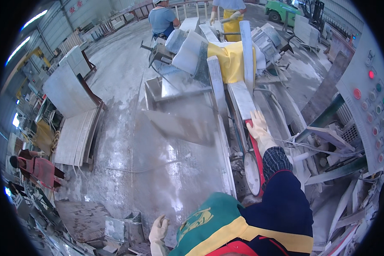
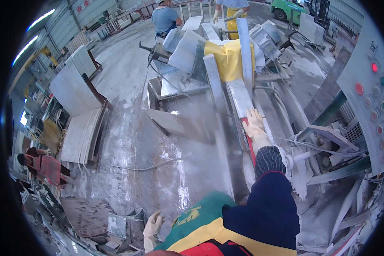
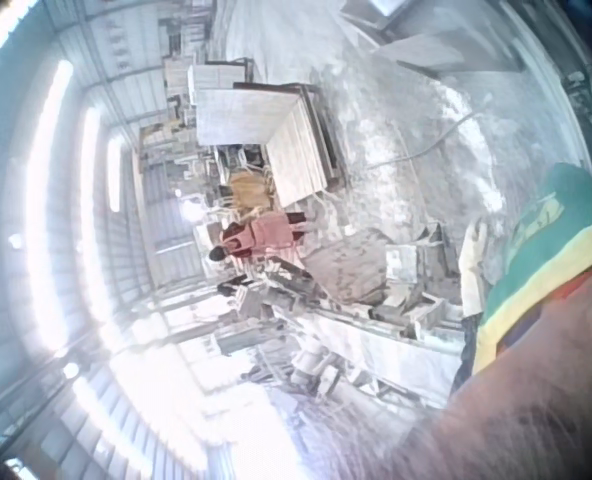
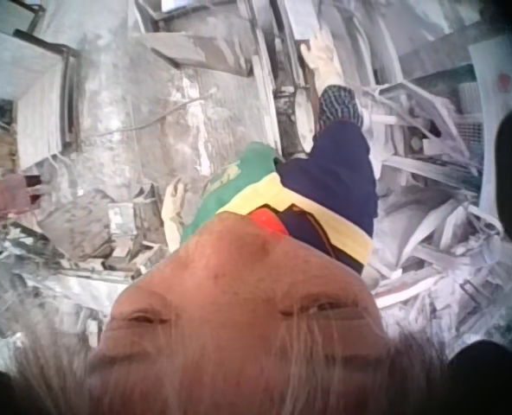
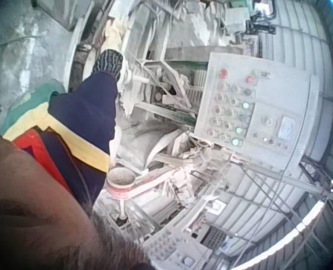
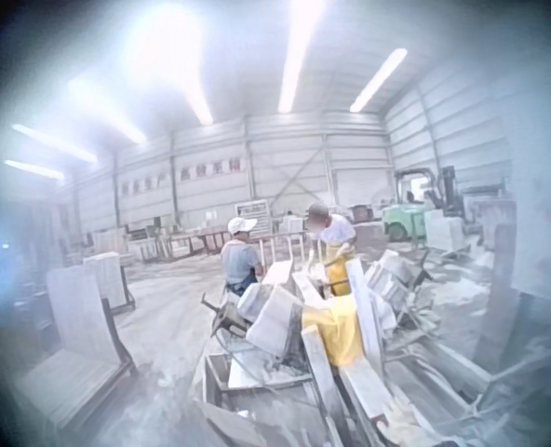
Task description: The person repeatedly picks up thin translucent sheets from a pile, briefly inspects them, and places them onto a conveyor or work surface. The person handles the sheets one at a time, turning them over and moving them between locations in a factory setting.
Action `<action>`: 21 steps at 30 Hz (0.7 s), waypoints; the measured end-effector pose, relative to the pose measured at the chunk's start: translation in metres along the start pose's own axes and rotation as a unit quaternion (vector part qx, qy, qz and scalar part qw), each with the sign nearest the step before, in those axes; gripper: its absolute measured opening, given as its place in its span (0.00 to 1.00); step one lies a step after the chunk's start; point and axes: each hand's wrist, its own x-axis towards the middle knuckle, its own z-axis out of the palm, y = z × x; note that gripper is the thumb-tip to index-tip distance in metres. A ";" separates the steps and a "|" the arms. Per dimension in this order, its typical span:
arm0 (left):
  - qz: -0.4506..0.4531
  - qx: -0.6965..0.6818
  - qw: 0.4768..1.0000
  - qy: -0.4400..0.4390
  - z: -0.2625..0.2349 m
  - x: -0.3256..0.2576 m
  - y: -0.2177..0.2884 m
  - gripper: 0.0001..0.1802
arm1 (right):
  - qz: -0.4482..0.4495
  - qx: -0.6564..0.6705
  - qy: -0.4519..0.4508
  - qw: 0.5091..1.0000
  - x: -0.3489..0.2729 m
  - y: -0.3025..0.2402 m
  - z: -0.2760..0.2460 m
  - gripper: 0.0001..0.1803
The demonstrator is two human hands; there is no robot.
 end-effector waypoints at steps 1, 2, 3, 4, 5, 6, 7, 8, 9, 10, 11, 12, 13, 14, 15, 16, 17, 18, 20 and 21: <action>0.002 -0.005 1.000 -0.007 0.002 -0.001 0.005 0.27 | -0.007 0.017 -0.001 1.000 0.003 0.003 0.005 0.34; -0.023 -0.010 1.000 -0.015 0.003 -0.002 0.010 0.27 | -0.005 0.027 -0.006 1.000 0.006 0.004 0.010 0.34; -0.029 -0.020 0.999 -0.015 0.004 -0.004 0.015 0.27 | -0.005 0.038 -0.001 0.999 0.009 0.003 0.016 0.35; -0.038 -0.016 0.999 -0.018 0.004 -0.005 0.020 0.28 | 0.001 0.053 0.009 0.999 0.010 0.002 0.021 0.35; -0.049 -0.012 0.998 -0.022 0.003 -0.007 0.025 0.28 | 0.014 0.049 0.001 0.999 0.009 -0.001 0.025 0.34; -0.060 -0.008 0.998 -0.027 0.003 -0.008 0.030 0.28 | 0.002 0.014 0.001 1.000 0.007 -0.004 0.029 0.33; -0.063 0.001 0.997 -0.033 0.002 -0.009 0.034 0.29 | 0.004 -0.018 0.007 1.000 0.005 -0.008 0.032 0.33; -0.061 0.009 0.998 -0.033 0.003 -0.008 0.038 0.28 | 0.007 -0.047 -0.012 0.999 0.002 -0.012 0.034 0.32; -0.059 0.015 0.998 -0.034 0.003 -0.009 0.040 0.28 | 0.011 -0.026 0.000 1.000 0.000 -0.013 0.033 0.31; -0.059 0.020 0.997 -0.035 0.005 -0.008 0.041 0.27 | 0.015 -0.023 0.001 1.000 -0.002 -0.015 0.032 0.31; -0.065 0.018 0.997 -0.031 0.006 -0.007 0.042 0.28 | 0.013 -0.017 0.004 1.000 -0.004 -0.015 0.030 0.32; -0.070 0.015 0.997 -0.027 0.009 -0.005 0.042 0.28 | 0.013 -0.014 0.017 1.000 -0.005 -0.015 0.028 0.32; -0.075 0.011 0.997 -0.023 0.011 -0.003 0.041 0.29 | 0.012 -0.019 0.000 1.000 -0.006 -0.015 0.026 0.32; -0.075 0.018 0.997 -0.030 0.012 -0.001 0.040 0.29 | 0.016 -0.027 -0.007 0.999 -0.006 -0.014 0.025 0.31; -0.075 0.026 0.996 -0.037 0.014 0.003 0.040 0.29 | 0.014 -0.031 -0.006 0.999 -0.006 -0.012 0.025 0.31; -0.073 0.034 0.996 -0.045 0.014 0.008 0.040 0.29 | 0.020 -0.035 -0.011 0.999 -0.007 -0.012 0.026 0.31; -0.067 0.050 0.995 -0.055 0.014 0.013 0.040 0.28 | 0.019 -0.036 -0.008 0.999 -0.008 -0.011 0.026 0.31; -0.057 0.052 0.995 -0.060 0.013 0.019 0.042 0.28 | 0.014 -0.036 -0.005 0.999 -0.010 -0.010 0.027 0.31; -0.051 0.054 0.995 -0.069 0.012 0.033 0.046 0.28 | 0.006 -0.030 0.021 0.999 -0.013 -0.011 0.026 0.32; -0.047 0.029 0.996 -0.073 0.011 0.039 0.048 0.28 | 0.001 -0.022 0.032 0.999 -0.015 -0.014 0.023 0.32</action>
